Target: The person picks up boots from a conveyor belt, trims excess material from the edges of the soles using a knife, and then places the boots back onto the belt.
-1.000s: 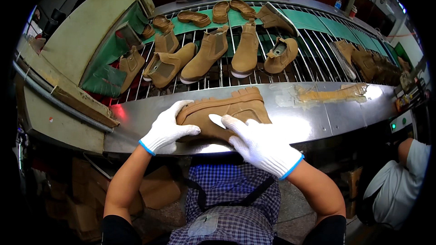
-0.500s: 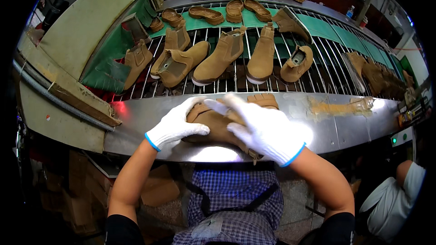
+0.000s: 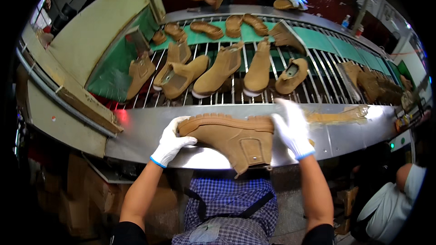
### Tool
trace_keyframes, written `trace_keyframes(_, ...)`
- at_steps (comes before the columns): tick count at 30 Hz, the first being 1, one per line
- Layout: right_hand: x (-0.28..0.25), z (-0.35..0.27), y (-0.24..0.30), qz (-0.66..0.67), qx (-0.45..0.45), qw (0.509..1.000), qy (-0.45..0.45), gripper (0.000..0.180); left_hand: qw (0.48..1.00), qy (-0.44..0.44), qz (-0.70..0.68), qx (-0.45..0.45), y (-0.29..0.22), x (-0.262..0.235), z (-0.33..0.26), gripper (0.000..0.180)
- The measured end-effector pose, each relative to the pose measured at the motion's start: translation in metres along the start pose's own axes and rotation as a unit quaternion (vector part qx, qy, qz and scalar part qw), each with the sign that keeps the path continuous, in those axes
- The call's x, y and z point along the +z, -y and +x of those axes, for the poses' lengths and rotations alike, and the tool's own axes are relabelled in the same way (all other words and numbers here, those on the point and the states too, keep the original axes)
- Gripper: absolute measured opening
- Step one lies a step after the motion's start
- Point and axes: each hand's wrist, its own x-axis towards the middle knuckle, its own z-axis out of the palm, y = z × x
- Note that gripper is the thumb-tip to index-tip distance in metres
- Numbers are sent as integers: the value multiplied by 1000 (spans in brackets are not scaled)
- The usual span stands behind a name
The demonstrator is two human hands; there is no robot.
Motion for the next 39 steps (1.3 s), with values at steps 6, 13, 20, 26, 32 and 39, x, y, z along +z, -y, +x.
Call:
trace_keyframes(6, 33, -35, 58, 13, -140, 945, 295, 26, 991, -92, -30, 91, -48, -12, -10, 68)
trace_keyframes(13, 5, -196, 122, 317, 70, 885, 335, 42, 989, 40, 136, -34, -25, 74, -58, 47)
trace_keyframes(20, -18, -117, 93, 334, 293, 810, 383, 63, 973, 102, 209, 12, 1, 121, -32, 37)
trace_keyframes(26, -7, -77, 72, 327, 228, 779, 483, 67, 975, 114, 189, -5, 10, 124, -24, 35)
trace_keyframes(32, 6, -71, 75, 296, 218, 770, 521, 58, 988, 94, 125, -17, 15, 116, -24, 40)
trace_keyframes(39, 25, -96, 84, 366, 231, 783, 447, 64, 995, 86, 37, -35, 29, 99, -24, 42)
